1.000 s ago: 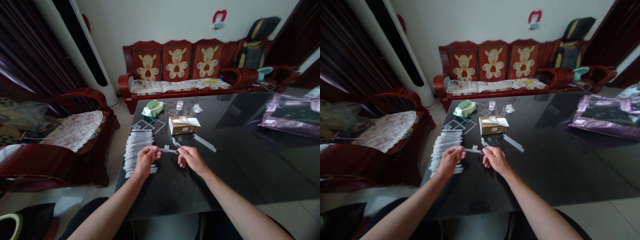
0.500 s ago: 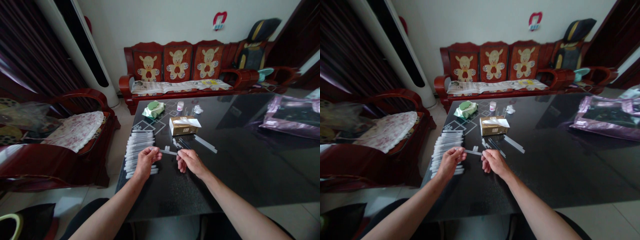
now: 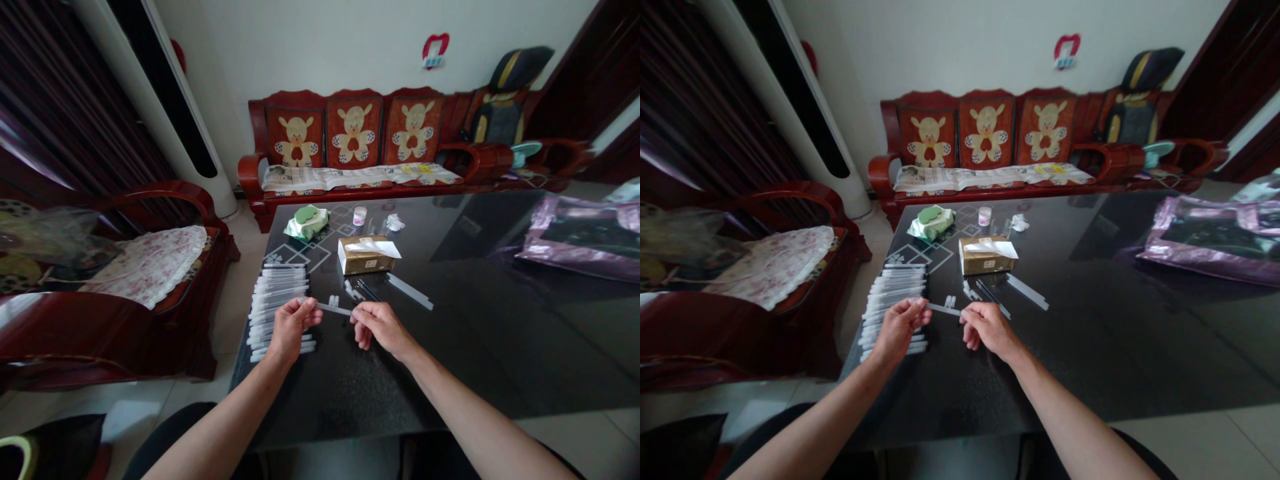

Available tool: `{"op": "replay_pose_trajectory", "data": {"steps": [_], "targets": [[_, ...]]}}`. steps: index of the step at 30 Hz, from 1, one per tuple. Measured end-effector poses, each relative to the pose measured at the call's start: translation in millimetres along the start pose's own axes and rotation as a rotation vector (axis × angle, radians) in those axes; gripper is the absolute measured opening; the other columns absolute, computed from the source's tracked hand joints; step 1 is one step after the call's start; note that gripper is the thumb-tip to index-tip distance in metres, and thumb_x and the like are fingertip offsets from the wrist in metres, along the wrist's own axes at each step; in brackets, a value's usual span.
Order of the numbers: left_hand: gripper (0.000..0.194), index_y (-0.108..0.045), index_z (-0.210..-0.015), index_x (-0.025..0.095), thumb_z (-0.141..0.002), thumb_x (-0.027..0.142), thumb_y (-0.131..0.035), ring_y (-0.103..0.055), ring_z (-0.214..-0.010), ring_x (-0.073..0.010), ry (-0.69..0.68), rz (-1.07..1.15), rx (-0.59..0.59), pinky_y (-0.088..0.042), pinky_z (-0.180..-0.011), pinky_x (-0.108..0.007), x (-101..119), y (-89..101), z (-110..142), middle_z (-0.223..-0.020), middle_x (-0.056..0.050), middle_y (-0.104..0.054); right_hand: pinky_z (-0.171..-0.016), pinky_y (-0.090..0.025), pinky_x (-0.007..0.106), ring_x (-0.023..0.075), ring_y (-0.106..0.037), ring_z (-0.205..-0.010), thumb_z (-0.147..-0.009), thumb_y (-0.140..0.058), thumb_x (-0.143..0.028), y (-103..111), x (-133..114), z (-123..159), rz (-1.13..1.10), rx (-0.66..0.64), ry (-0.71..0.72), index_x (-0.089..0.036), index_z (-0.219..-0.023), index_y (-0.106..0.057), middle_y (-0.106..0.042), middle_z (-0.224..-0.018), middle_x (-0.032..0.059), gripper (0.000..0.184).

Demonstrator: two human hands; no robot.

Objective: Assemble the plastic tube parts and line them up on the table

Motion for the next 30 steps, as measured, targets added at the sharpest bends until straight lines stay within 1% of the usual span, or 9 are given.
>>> {"op": "replay_pose_trajectory", "data": {"steps": [2,5,7,10,16,20,23,26,30], "targets": [[0.028,-0.068,-0.078,0.011,-0.066,0.033,-0.079,-0.063,-0.057,-0.0104,0.003,0.003,-0.001,-0.05,-0.057,-0.02,0.4,0.1,0.0,-0.064,-0.003,-0.068,-0.035,-0.043,0.02,0.0116,-0.056,-0.036,-0.087,-0.049,-0.05,-1.4,1.6,-0.2,-0.003,-0.005,-0.019,-0.014,-0.077,-0.059,-0.064,-0.051,0.0007,0.039],[0.028,-0.068,-0.078,0.01,-0.066,0.033,-0.079,-0.063,-0.058,-0.0103,-0.005,0.006,0.004,-0.051,-0.058,-0.02,1.7,0.9,-0.1,-0.065,-0.004,-0.068,-0.037,-0.044,0.02,0.012,-0.058,-0.038,-0.088,-0.048,-0.052,-0.9,2.7,-0.3,0.004,-0.008,-0.024,-0.013,-0.081,-0.06,-0.065,-0.053,0.0018,0.041],[0.027,-0.068,-0.078,0.01,-0.067,0.033,-0.078,-0.063,-0.058,-0.0101,-0.011,0.004,0.006,-0.051,-0.058,-0.02,2.4,1.3,-0.1,-0.065,-0.004,-0.068,-0.039,-0.045,0.02,0.0118,-0.059,-0.041,-0.086,-0.051,-0.051,0.5,1.8,-0.2,0.024,-0.004,0.001,-0.013,-0.082,-0.061,-0.065,-0.055,0.0019,0.039],[0.026,-0.068,-0.077,0.01,-0.068,0.033,-0.078,-0.062,-0.057,-0.0099,-0.009,0.001,0.009,-0.051,-0.057,-0.02,2.4,1.7,0.0,-0.064,-0.004,-0.067,-0.04,-0.046,0.02,0.0116,-0.059,-0.042,-0.086,-0.054,-0.048,0.2,0.3,0.1,0.029,-0.011,0.03,-0.014,-0.079,-0.059,-0.064,-0.055,0.0008,0.035],[0.027,-0.068,-0.077,0.01,-0.067,0.033,-0.078,-0.062,-0.056,-0.0099,-0.002,0.015,0.017,-0.051,-0.056,-0.019,2.1,3.0,-0.2,-0.064,-0.004,-0.067,-0.037,-0.044,0.019,0.0111,-0.056,-0.039,-0.091,-0.044,-0.048,-8.3,1.1,1.4,-0.053,-0.087,-0.021,-0.015,-0.076,-0.054,-0.063,-0.052,0.0003,0.037],[0.027,-0.067,-0.076,0.009,-0.067,0.033,-0.078,-0.061,-0.056,-0.0096,-0.003,0.026,0.023,-0.051,-0.055,-0.019,3.2,4.4,-1.0,-0.063,-0.004,-0.067,-0.04,-0.046,0.021,0.0123,-0.059,-0.042,-0.091,-0.043,-0.05,-6.3,0.9,0.8,-0.063,-0.05,-0.02,-0.014,-0.081,-0.056,-0.064,-0.055,0.0014,0.04],[0.028,-0.067,-0.075,0.009,-0.068,0.033,-0.078,-0.061,-0.055,-0.0093,-0.009,0.024,0.013,-0.051,-0.055,-0.019,3.1,4.2,-1.3,-0.063,-0.004,-0.067,-0.042,-0.048,0.022,0.0127,-0.06,-0.045,-0.089,-0.049,-0.047,-4.8,0.7,0.3,-0.026,-0.027,0.019,-0.013,-0.084,-0.058,-0.064,-0.058,0.0011,0.035],[0.028,-0.067,-0.08,0.009,-0.069,0.033,-0.078,-0.063,-0.06,-0.0105,-0.018,0.027,0.003,-0.052,-0.059,-0.021,2.1,2.3,-0.3,-0.066,-0.004,-0.067,-0.042,-0.048,0.022,0.0129,-0.061,-0.045,-0.087,-0.053,-0.045,-8.5,2.2,0.8,-0.008,-0.039,0.03,-0.013,-0.082,-0.059,-0.064,-0.058,0.0011,0.033],[0.031,-0.066,-0.09,0.01,-0.074,0.035,-0.073,-0.067,-0.068,-0.014,-0.034,0.012,-0.059,-0.055,-0.065,-0.024,3.7,-2.9,2.1,-0.072,-0.005,-0.068,-0.039,-0.045,0.021,0.0133,-0.06,-0.043,-0.089,-0.047,-0.047,-12.1,3.3,-0.4,0.036,-0.054,-0.012,-0.014,-0.084,-0.06,-0.064,-0.057,0.0017,0.036]]}}
Point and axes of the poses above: each hand's wrist, its own z-axis away from the middle knuckle, its own y-axis out of the back of the hand, x = y × z, the point moved 4 cm from there along -z, towards the middle knuckle
